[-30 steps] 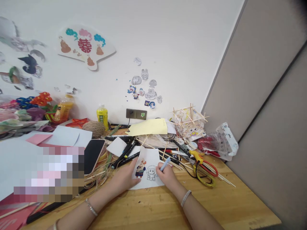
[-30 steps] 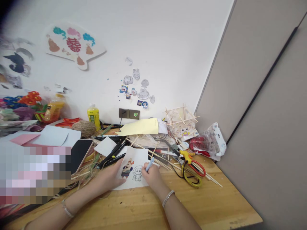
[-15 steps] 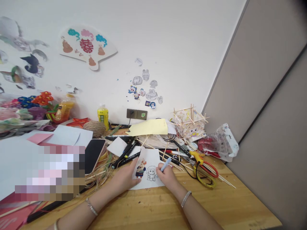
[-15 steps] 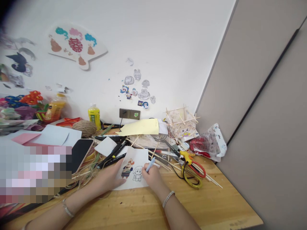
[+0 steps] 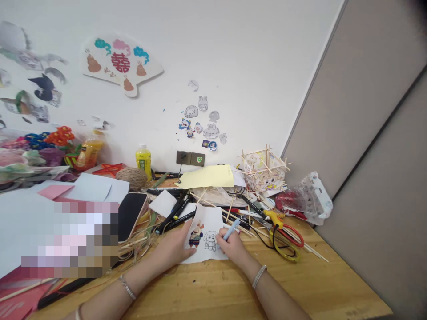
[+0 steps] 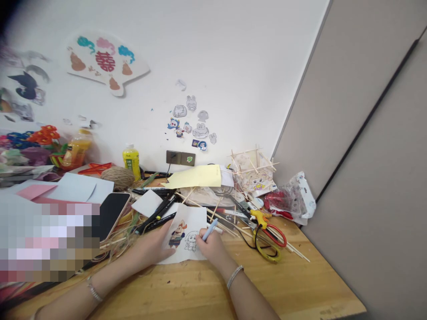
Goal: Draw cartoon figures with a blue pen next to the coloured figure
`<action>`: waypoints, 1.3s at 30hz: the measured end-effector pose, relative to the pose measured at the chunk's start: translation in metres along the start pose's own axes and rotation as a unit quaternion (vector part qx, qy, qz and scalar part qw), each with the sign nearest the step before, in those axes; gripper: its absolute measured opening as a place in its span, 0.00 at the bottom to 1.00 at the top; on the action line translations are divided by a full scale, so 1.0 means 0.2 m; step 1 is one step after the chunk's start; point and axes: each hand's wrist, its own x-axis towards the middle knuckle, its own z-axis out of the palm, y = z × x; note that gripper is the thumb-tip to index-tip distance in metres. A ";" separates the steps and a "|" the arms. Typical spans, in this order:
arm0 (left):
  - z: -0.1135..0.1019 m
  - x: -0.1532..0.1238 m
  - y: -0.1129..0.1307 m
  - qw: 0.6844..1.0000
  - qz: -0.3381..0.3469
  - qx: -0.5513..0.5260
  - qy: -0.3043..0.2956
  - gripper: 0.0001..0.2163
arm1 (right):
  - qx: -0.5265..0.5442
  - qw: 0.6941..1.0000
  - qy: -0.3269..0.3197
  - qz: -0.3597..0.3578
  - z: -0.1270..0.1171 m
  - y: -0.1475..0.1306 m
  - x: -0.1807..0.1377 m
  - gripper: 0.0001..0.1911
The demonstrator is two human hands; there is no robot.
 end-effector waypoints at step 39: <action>0.00 0.00 -0.01 1.000 0.018 0.007 0.008 0.35 | 0.047 0.995 -0.085 -0.021 0.03 -0.03 -0.01 0.11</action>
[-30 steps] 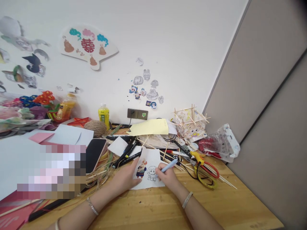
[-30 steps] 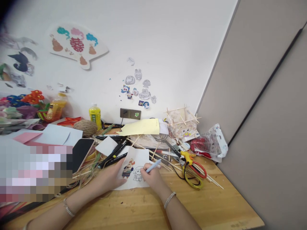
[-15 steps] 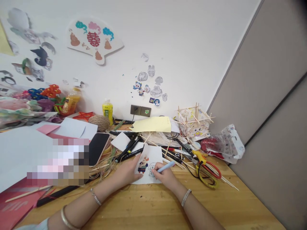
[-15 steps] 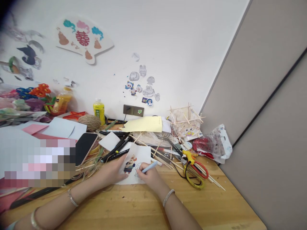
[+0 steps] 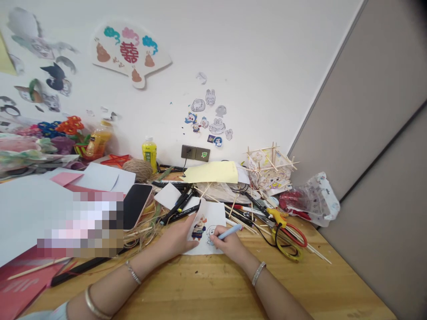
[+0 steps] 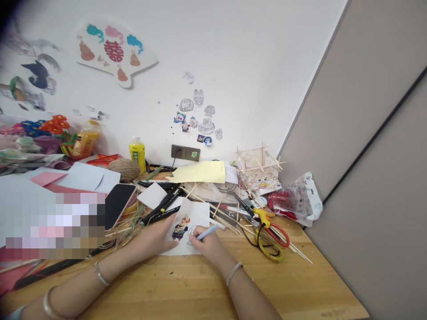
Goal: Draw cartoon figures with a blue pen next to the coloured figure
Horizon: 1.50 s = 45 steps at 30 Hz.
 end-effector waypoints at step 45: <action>0.00 0.01 -0.01 1.000 -0.004 -0.001 -0.002 0.36 | -0.011 0.999 0.030 0.008 0.00 0.02 0.01 0.12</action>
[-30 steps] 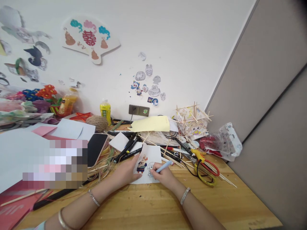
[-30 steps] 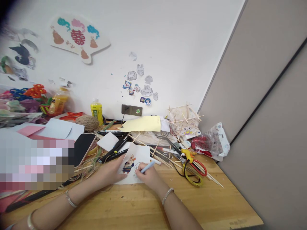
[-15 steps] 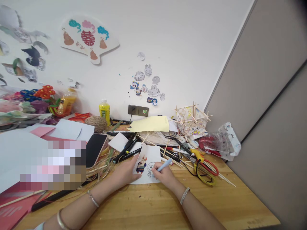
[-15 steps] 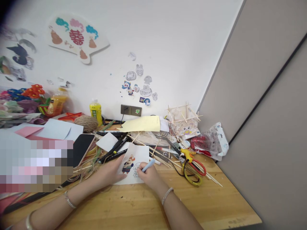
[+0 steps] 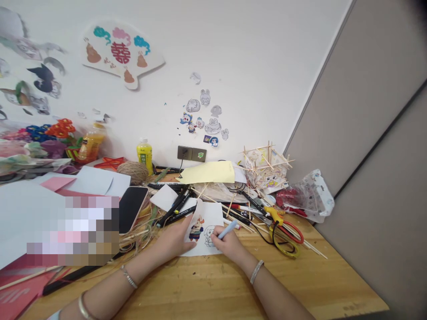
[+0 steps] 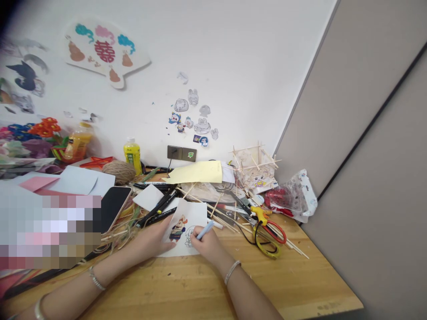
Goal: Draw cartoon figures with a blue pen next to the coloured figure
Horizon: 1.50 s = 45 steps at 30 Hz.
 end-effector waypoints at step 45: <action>-0.01 0.00 0.01 1.000 0.008 0.001 -0.010 0.34 | -0.031 0.999 -0.001 -0.014 -0.05 -0.01 0.00 0.13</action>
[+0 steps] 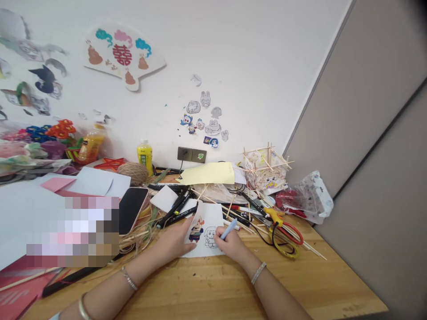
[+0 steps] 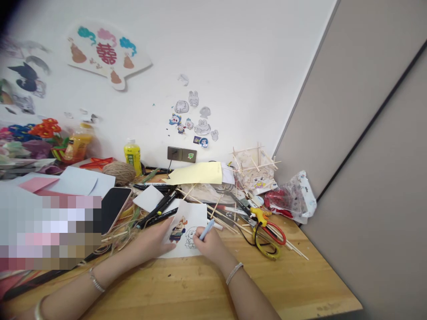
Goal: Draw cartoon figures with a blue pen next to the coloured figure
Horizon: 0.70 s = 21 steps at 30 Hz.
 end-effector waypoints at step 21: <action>0.00 0.00 -0.01 1.000 0.011 0.003 0.003 0.34 | -0.026 1.000 0.006 -0.001 -0.01 0.01 0.00 0.14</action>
